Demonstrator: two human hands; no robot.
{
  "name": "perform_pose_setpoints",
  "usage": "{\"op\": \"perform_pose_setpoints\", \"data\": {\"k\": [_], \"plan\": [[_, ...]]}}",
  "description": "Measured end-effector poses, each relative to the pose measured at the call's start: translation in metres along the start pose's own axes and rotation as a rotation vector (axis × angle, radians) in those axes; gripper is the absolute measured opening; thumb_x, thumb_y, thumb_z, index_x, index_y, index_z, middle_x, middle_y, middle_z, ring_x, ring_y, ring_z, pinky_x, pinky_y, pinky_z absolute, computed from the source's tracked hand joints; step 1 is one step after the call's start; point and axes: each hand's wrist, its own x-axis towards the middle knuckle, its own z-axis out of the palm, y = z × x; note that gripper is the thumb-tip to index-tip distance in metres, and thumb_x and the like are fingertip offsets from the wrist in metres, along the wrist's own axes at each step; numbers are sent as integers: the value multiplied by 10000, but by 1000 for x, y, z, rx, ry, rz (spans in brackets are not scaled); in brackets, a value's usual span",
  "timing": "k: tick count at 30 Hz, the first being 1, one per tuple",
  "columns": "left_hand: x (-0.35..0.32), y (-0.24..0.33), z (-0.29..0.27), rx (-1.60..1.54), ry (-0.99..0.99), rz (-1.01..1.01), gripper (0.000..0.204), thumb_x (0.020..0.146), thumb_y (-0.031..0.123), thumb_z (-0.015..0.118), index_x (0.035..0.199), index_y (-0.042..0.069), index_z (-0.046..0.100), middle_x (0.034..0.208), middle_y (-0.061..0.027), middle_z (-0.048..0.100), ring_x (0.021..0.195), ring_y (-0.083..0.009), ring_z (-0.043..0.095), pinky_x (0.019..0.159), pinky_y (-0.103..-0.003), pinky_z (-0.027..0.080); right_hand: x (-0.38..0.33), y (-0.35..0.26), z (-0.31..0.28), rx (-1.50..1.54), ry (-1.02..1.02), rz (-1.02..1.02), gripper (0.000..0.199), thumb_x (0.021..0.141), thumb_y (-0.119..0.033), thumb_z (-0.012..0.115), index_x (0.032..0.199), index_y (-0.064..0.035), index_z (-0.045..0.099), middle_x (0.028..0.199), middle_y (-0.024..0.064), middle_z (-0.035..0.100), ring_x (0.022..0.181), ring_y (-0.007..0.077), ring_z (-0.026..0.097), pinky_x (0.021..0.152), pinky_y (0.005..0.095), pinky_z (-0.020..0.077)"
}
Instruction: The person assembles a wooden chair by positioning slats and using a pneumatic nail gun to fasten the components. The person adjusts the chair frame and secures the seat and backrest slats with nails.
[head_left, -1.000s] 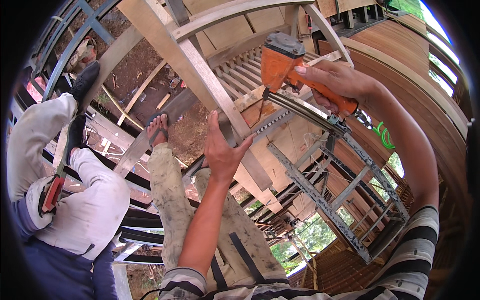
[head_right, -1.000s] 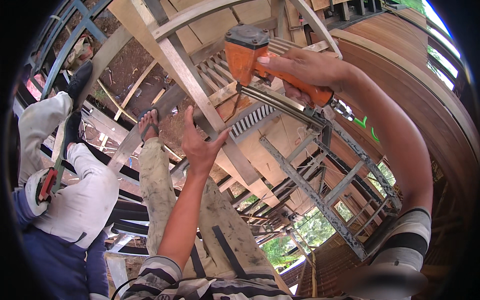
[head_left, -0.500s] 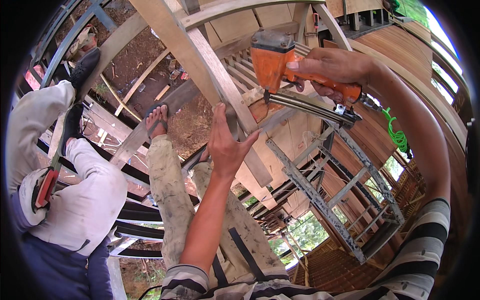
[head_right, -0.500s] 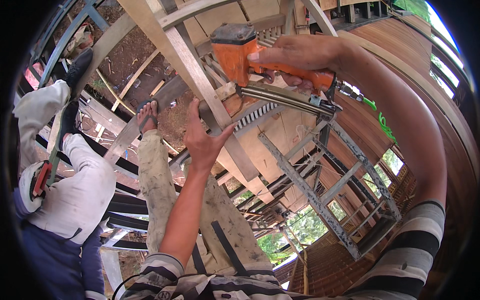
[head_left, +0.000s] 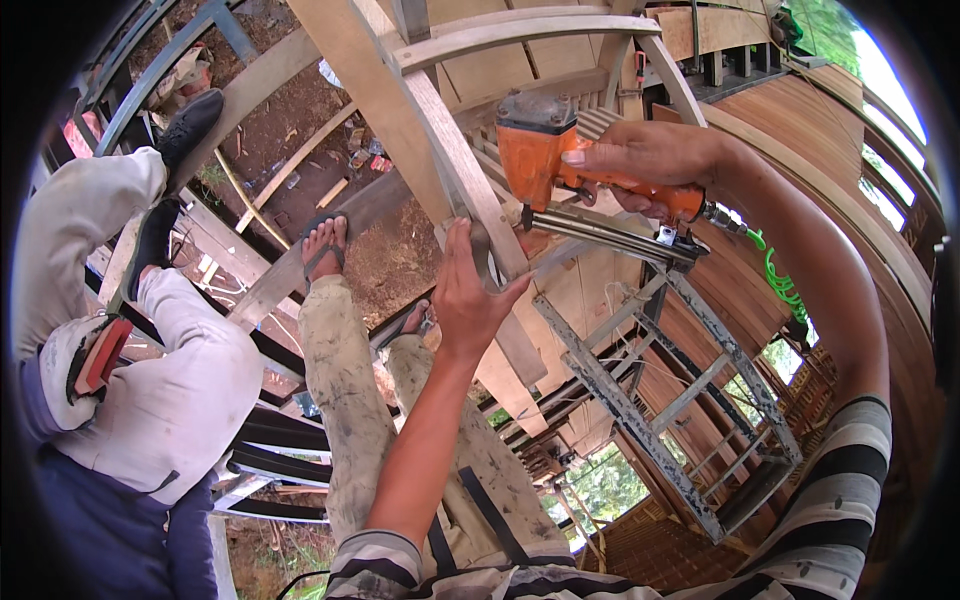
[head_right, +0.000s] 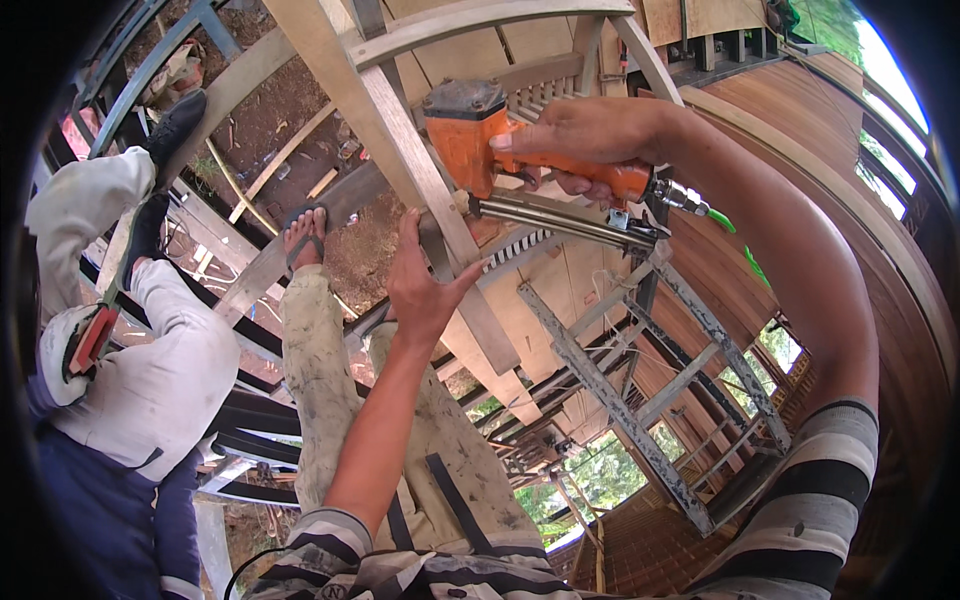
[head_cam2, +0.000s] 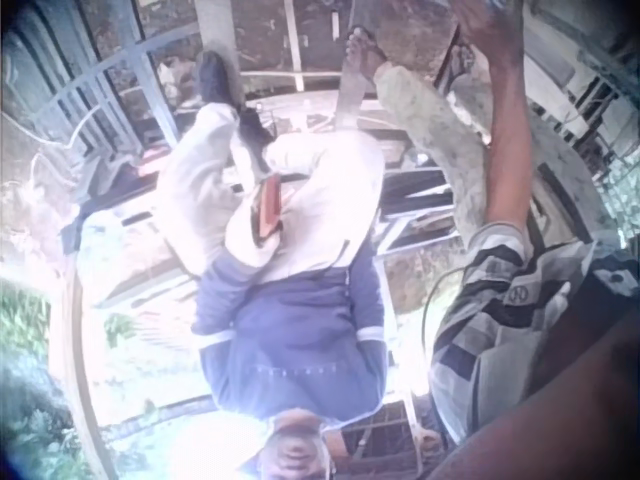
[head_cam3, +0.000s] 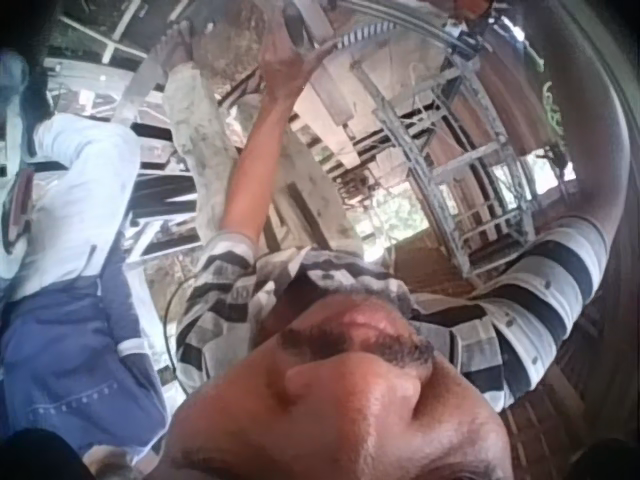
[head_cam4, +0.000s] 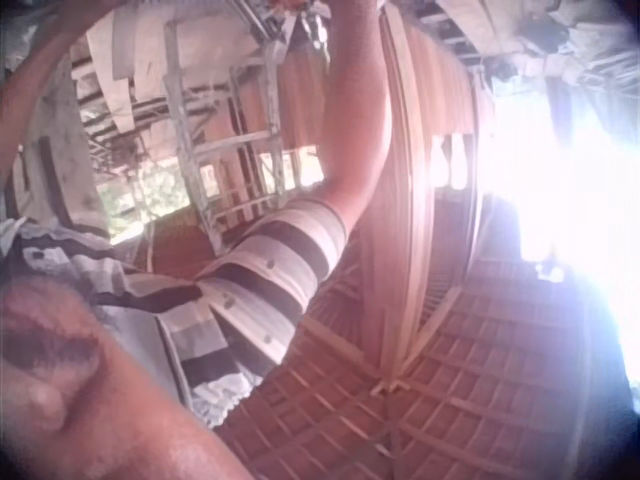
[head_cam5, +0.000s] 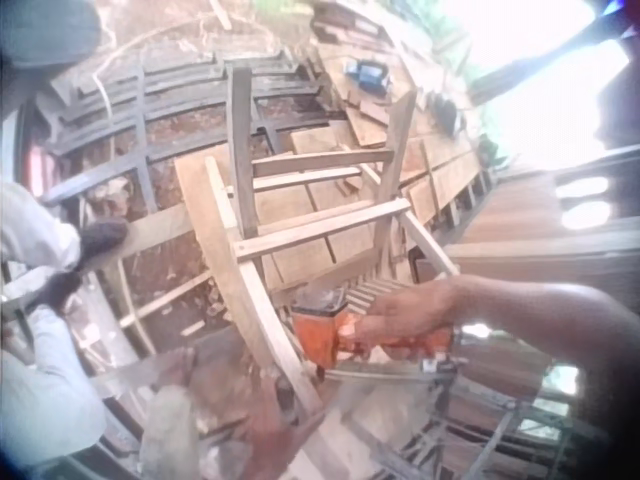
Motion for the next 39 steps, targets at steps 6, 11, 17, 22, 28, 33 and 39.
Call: {"op": "perform_pose_setpoints", "data": {"k": [6, 11, 17, 22, 28, 33, 39], "plan": [[-5, 1, 2, -1, 2, -10, 1062, 644, 310, 966, 1469, -70, 415, 1442, -272, 541, 1333, -414, 561, 1077, -422, 512, -9, -11, -1, -36, -18, 10, 714, 997, -692, 499, 973, 4, 659, 528, 5, 495, 418, 127, 532, 391, 299, 454], [-3, 2, 2, -8, -3, -2, 1059, 642, 311, 968, 1467, -65, 419, 1437, -274, 547, 1334, -409, 563, 1071, -419, 517, -17, -10, -7, -130, 22, 1, 673, 1040, -641, 467, 942, 1, 642, 535, 20, 512, 416, 115, 523, 388, 293, 437], [-3, 2, -1, -10, 6, -20, 1067, 632, 303, 970, 1469, -65, 420, 1443, -278, 542, 1329, -412, 567, 1081, -420, 509, -19, -13, -3, -118, 38, 39, 699, 1006, -686, 483, 897, -17, 653, 524, 13, 507, 432, 122, 560, 405, 301, 482], [0, 1, -1, -22, 9, 4, 1071, 642, 304, 971, 1476, -66, 409, 1444, -287, 540, 1306, -426, 580, 1063, -434, 518, -19, -7, -7, -142, 44, 19, 712, 1001, -694, 484, 889, -11, 650, 543, 23, 543, 448, 121, 578, 408, 299, 479], [-3, 2, -19, 82, -60, 44, 1096, 703, 291, 946, 1532, -71, 328, 1480, -290, 511, 1316, -450, 563, 1102, -447, 478, -55, 18, 13, -145, 325, -54, 734, 1004, -696, 475, 911, 12, 645, 574, 32, 587, 478, 126, 607, 458, 296, 493], [-65, -12, -129, 158, -320, -163, 924, 831, 309, 839, 1524, -75, 363, 1474, -305, 514, 1371, -439, 514, 1132, -444, 427, -142, 110, 82, 71, 819, -128, 437, 982, -446, 642, 1085, -22, 661, 637, 39, 609, 538, 118, 595, 527, 321, 490], [-218, -25, -279, 457, -527, -559, 807, 956, 585, 618, 1435, -56, 521, 1386, -322, 585, 1332, -443, 546, 1113, -460, 435, -190, 243, 285, 232, 1542, -89, 328, 828, -184, 713, 1102, -17, 645, 833, 238, 688, 804, 466, 674, 708, 495, 532]]}}
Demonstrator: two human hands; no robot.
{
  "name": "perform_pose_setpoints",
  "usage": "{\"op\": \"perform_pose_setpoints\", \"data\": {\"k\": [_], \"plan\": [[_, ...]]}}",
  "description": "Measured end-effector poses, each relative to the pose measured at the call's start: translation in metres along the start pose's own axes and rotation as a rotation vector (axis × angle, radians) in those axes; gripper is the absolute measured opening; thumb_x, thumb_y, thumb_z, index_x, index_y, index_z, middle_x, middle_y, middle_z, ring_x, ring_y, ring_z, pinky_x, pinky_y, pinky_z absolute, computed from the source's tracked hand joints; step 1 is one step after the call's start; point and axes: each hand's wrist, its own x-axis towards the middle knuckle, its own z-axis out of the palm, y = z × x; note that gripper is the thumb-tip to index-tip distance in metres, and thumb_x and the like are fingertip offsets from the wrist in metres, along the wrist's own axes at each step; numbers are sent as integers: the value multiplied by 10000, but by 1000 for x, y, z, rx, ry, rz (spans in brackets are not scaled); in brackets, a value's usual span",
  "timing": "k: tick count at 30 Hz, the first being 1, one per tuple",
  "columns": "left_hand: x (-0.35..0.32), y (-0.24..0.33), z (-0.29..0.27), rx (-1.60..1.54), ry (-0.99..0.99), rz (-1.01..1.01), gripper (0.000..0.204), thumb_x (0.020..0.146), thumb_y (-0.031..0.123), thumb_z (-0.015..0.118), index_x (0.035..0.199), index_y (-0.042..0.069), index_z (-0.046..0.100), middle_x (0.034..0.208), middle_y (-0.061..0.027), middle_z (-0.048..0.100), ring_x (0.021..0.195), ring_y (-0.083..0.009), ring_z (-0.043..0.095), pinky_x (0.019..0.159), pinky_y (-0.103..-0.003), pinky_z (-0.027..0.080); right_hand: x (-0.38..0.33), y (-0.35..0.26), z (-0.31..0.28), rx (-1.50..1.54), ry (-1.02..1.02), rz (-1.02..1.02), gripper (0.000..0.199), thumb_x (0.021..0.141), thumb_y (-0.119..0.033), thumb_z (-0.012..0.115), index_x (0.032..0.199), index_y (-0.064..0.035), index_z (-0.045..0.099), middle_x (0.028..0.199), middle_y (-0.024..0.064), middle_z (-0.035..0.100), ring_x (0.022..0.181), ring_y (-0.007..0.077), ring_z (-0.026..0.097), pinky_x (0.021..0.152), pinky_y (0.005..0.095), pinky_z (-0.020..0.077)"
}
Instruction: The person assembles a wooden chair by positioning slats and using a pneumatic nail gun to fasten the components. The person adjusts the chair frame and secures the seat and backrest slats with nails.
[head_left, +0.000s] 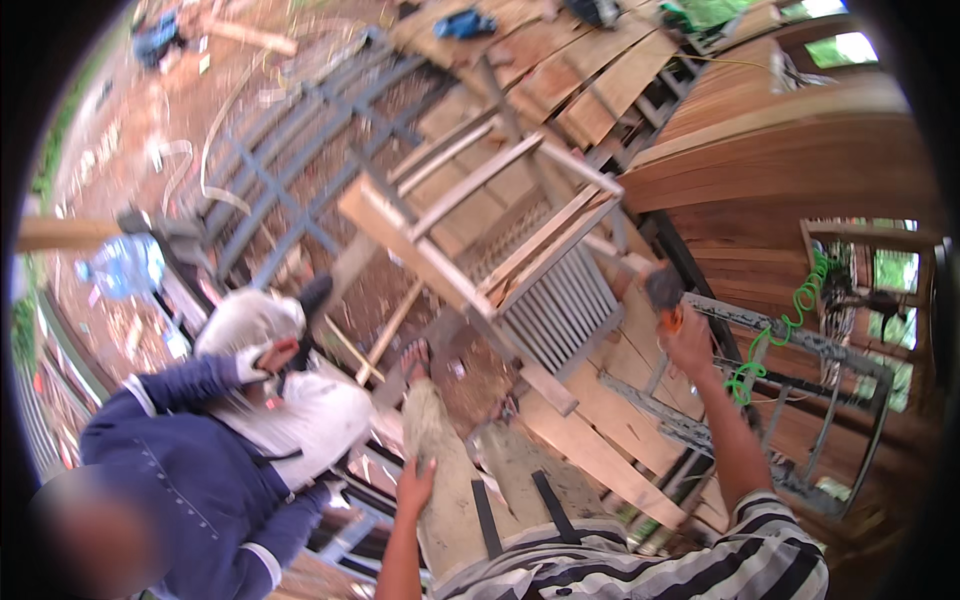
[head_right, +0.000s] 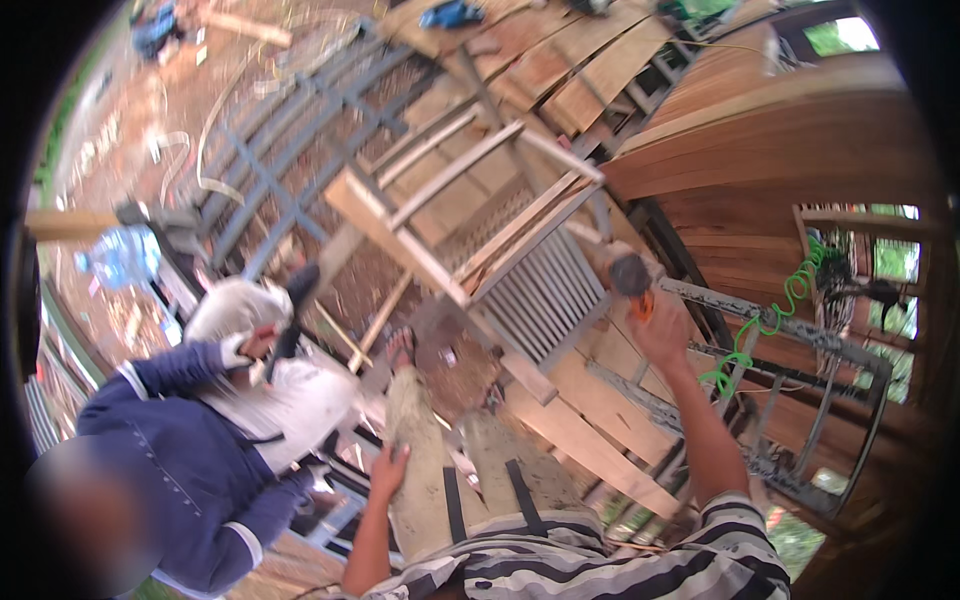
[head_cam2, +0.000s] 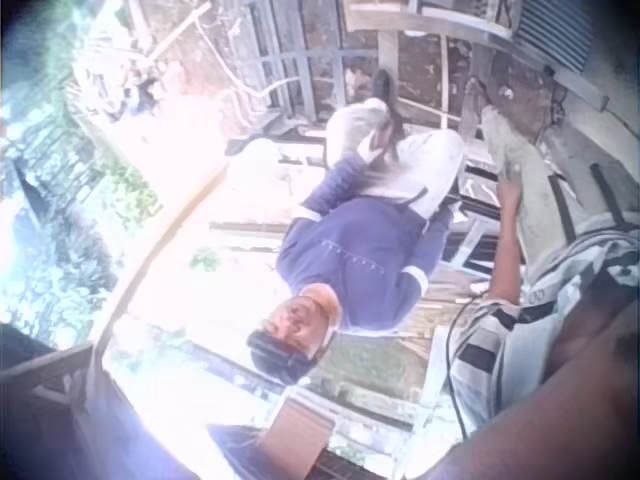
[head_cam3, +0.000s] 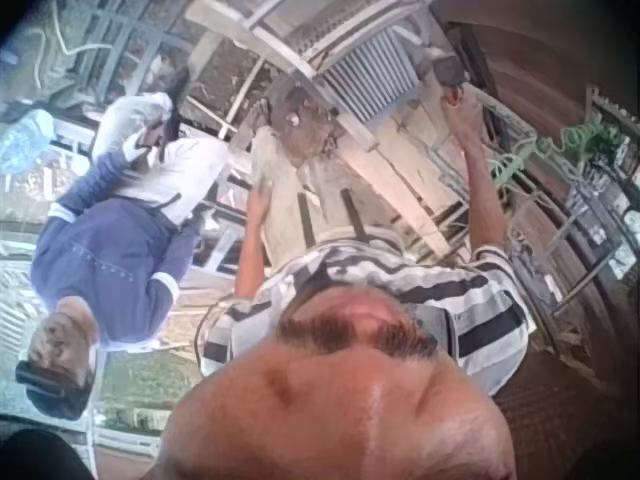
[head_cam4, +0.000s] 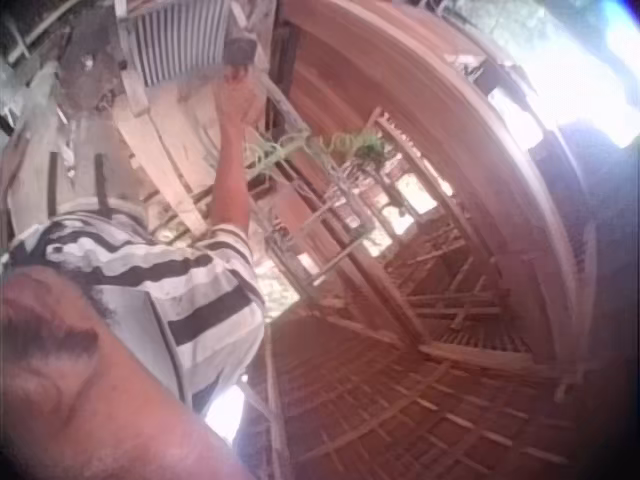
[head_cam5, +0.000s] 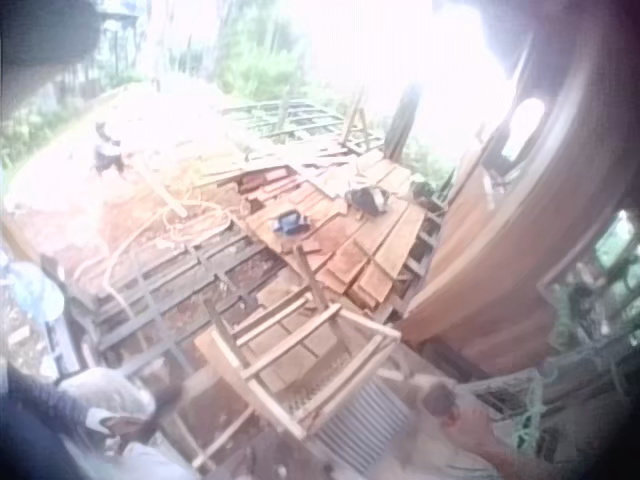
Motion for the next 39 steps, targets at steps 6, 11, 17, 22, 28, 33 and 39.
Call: {"op": "perform_pose_setpoints", "data": {"k": [6, 11, 17, 22, 28, 33, 39], "plan": [[-57, 1, 15, -148, 103, 6, 583, 963, 412, 696, 1307, -52, 618, 1172, -256, 713, 1116, -346, 705, 987, -420, 523, -163, 89, -17, 171, 215, 317, 312, 821, -214, 717, 1087, -61, 664, 831, 223, 714, 842, 459, 702, 751, 538, 570], [-48, 97, 26, -50, 71, 393, 462, 985, 312, 687, 1265, -55, 650, 1131, -213, 730, 1051, -260, 702, 922, -377, 525, -213, 154, -23, 251, 389, 477, 318, 810, -224, 722, 1053, -28, 660, 811, 220, 714, 823, 443, 707, 727, 529, 567], [-111, 222, 31, -240, -54, 479, 437, 1034, 279, 651, 1338, -33, 620, 1148, -100, 707, 1028, -150, 647, 913, -298, 504, -214, 219, -47, 409, 569, 522, 272, 848, -280, 699, 995, -50, 695, 876, 216, 732, 894, 409, 720, 773, 515, 572], [-137, 200, 8, -279, -14, 366, 443, 1036, 274, 652, 1355, -30, 606, 1138, -86, 698, 1002, -148, 660, 899, -310, 521, -192, 256, -80, 558, 465, 454, 280, 829, -262, 679, 959, -14, 696, 905, 240, 723, 895, 413, 716, 777, 508, 571], [-142, 118, -9, -530, 94, 196, 331, 1033, 259, 643, 1245, 5, 651, 1048, -67, 709, 840, -110, 663, 587, -204, 438, -143, 289, -110, 182, 364, -73, 301, 802, -250, 697, 1034, -57, 700, 902, 214, 735, 895, 390, 719, 785, 480, 565], [-146, 15, -7, -473, 242, 111, 291, 1017, 293, 652, 1128, 28, 698, 914, -27, 683, 715, -102, 632, 535, -212, 401, -110, 177, -135, -92, -54, -382, 307, 807, -262, 687, 1063, -94, 697, 931, 184, 750, 953, 367, 726, 857, 478, 567], [-180, -61, 9, -473, 269, -104, 284, 986, 326, 685, 939, 46, 697, 742, 2, 615, 612, -115, 581, 504, -272, 409, -93, 104, -80, -295, -256, -568, 284, 818, -183, 678, 1057, -31, 702, 1019, 189, 752, 1033, 338, 725, 901, 452, 560]]}}
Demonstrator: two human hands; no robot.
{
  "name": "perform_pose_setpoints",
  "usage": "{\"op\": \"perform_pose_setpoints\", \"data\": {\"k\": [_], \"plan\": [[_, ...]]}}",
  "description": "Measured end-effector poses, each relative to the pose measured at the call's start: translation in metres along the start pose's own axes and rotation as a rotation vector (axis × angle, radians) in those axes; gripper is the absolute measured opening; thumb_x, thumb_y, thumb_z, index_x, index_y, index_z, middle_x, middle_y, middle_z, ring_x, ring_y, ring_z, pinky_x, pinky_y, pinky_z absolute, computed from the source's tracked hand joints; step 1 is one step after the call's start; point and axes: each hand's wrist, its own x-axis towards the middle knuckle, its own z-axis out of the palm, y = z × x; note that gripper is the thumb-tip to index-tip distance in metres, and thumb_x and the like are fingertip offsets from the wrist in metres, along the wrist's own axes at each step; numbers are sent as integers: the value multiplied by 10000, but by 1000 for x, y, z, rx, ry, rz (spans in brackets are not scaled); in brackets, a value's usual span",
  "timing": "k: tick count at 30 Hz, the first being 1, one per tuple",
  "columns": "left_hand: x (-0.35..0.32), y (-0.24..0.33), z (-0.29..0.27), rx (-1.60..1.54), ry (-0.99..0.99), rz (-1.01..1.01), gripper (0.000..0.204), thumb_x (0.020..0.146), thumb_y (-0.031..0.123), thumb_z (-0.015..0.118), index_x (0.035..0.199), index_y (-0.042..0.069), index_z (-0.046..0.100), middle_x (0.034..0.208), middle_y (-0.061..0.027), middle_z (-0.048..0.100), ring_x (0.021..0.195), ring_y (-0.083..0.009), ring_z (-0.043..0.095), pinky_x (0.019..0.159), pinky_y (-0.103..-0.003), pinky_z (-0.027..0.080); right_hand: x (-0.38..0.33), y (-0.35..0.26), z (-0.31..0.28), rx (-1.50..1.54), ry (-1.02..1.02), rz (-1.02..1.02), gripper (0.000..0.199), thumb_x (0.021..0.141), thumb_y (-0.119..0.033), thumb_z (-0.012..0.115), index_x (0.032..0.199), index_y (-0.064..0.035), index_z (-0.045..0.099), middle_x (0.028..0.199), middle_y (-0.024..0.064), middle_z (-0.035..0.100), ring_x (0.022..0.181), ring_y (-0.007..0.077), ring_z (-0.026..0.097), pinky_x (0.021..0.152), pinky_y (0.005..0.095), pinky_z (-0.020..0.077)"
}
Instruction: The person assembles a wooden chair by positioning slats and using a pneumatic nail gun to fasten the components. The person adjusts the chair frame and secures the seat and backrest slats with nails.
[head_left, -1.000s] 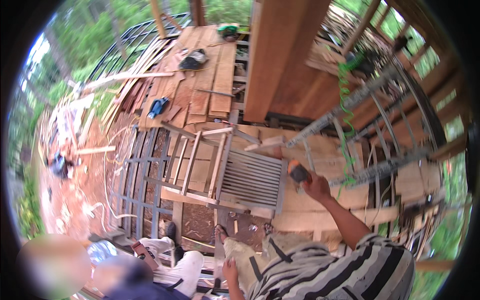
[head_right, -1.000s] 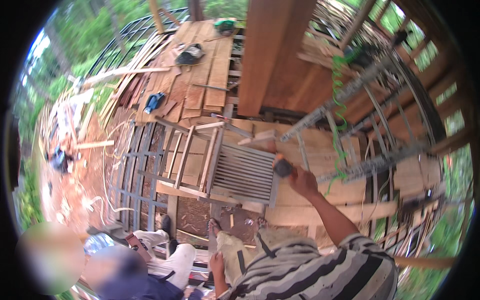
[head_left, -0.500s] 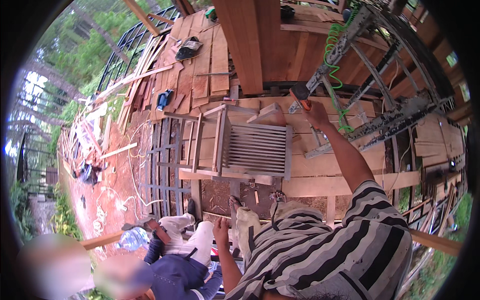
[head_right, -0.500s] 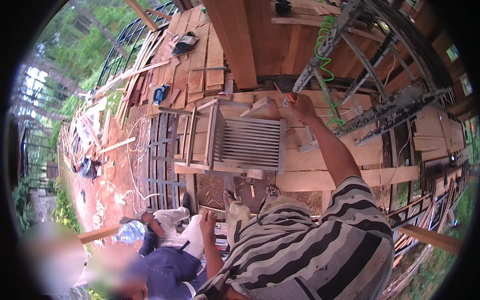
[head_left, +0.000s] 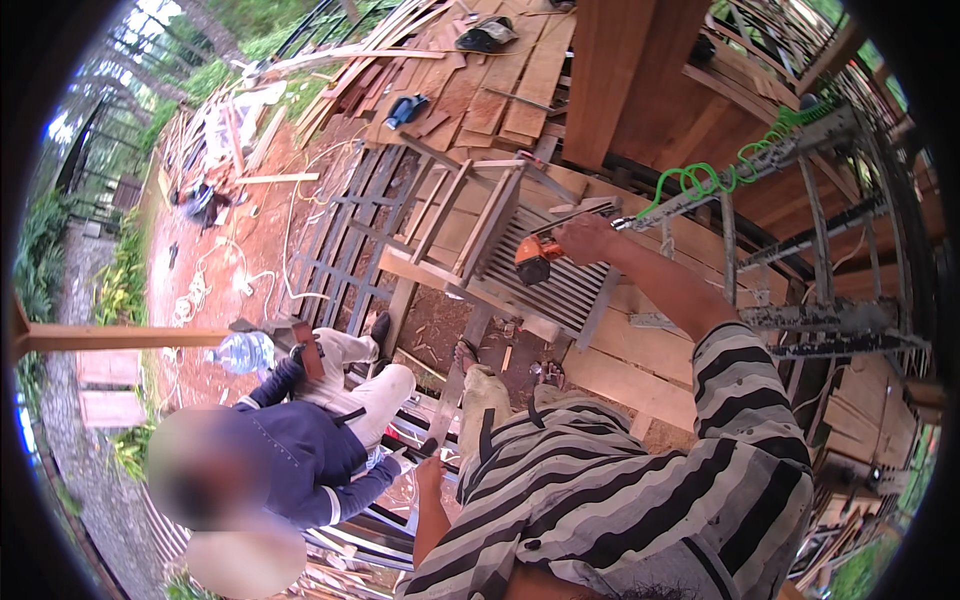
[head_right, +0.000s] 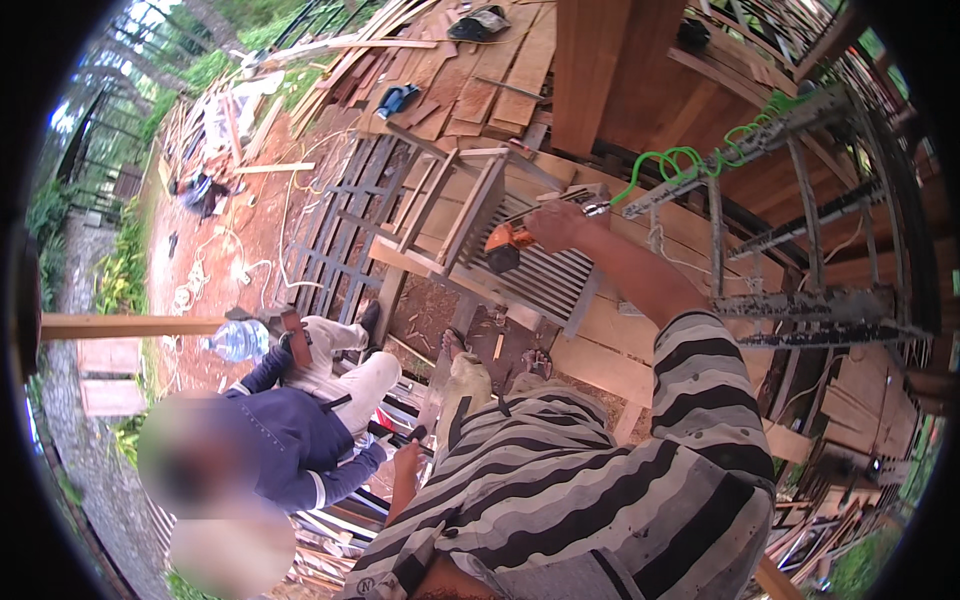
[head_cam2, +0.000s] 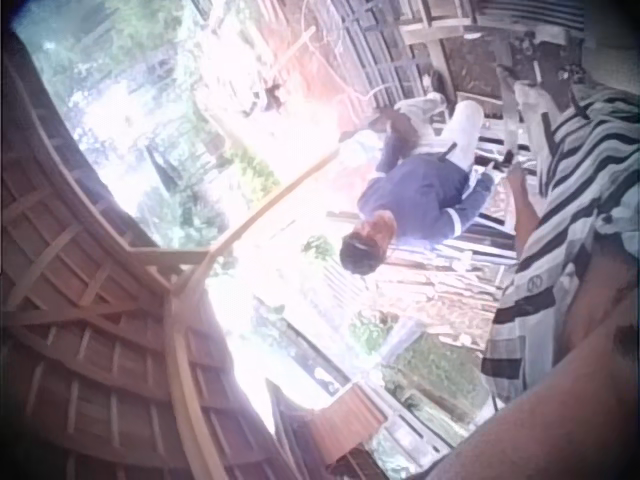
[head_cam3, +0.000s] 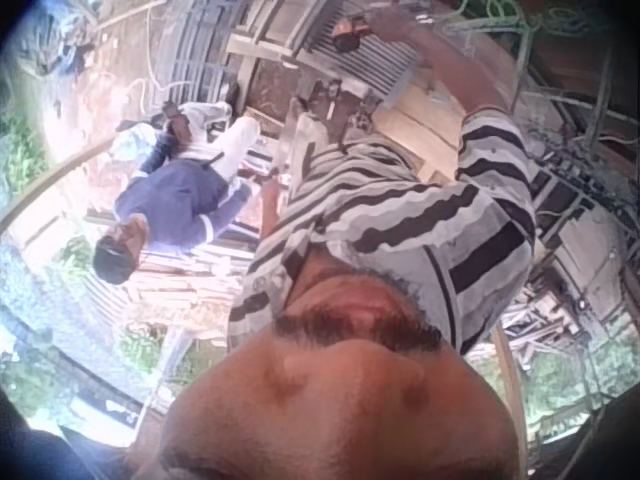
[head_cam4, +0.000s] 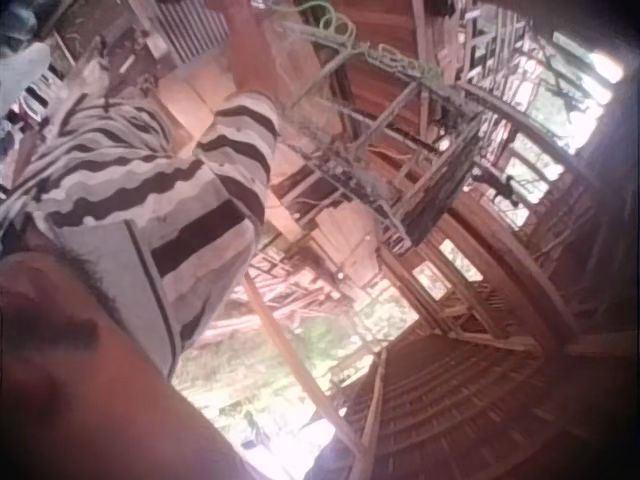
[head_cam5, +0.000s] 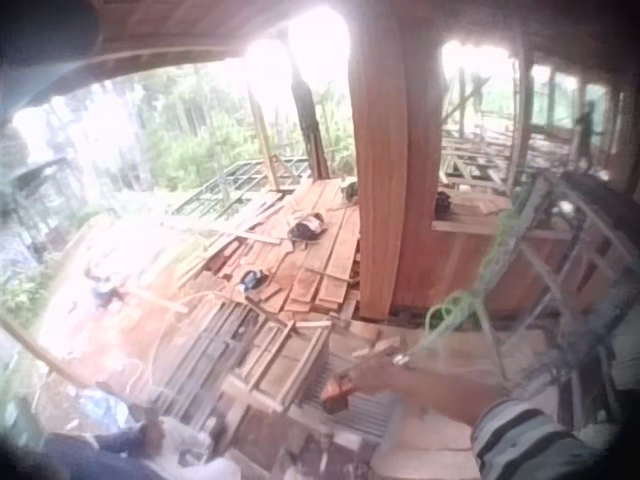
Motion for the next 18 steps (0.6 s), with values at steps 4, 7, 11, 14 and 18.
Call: {"op": "perform_pose_setpoints", "data": {"k": [4, 7, 11, 14, 18], "plan": [[-6, -47, -26, 32, -6, 89, 327, 997, 341, 653, 1039, 23, 712, 896, -53, 700, 732, -164, 664, 561, -285, 467, 19, 18, 39, 36, 43, 223, 227, 822, -137, 683, 1022, -43, 733, 1035, 177, 761, 1050, 343, 729, 901, 455, 580], [-47, -63, -44, -188, 66, -8, 338, 1004, 329, 643, 1113, 14, 699, 933, -66, 718, 802, -182, 694, 597, -294, 505, 5, 43, 53, 14, -25, 336, 267, 832, -175, 696, 1058, -33, 708, 1042, 202, 748, 1008, 360, 733, 876, 466, 588], [-61, -172, -107, 750, 40, 272, 372, 987, 390, 604, 1052, 29, 664, 883, -112, 727, 801, -261, 718, 623, -408, 533, -25, 44, 74, 104, 31, 460, 294, 832, -213, 717, 1050, -21, 672, 1028, 225, 733, 974, 382, 726, 856, 485, 582], [-73, -216, -112, 1306, -88, 315, 392, 960, 429, 591, 986, 42, 645, 848, -155, 730, 793, -327, 733, 633, -501, 543, -35, 28, 90, 123, 52, 533, 328, 814, -228, 737, 1051, -16, 657, 990, 228, 730, 961, 383, 726, 843, 494, 581], [-55, -221, -108, 1284, -58, 367, 388, 924, 441, 624, 958, 55, 645, 836, -174, 726, 770, -357, 732, 613, -540, 537, -41, 13, 98, 80, 68, 464, 324, 812, -228, 740, 1047, -32, 634, 934, 218, 732, 926, 392, 729, 827, 497, 583]]}}
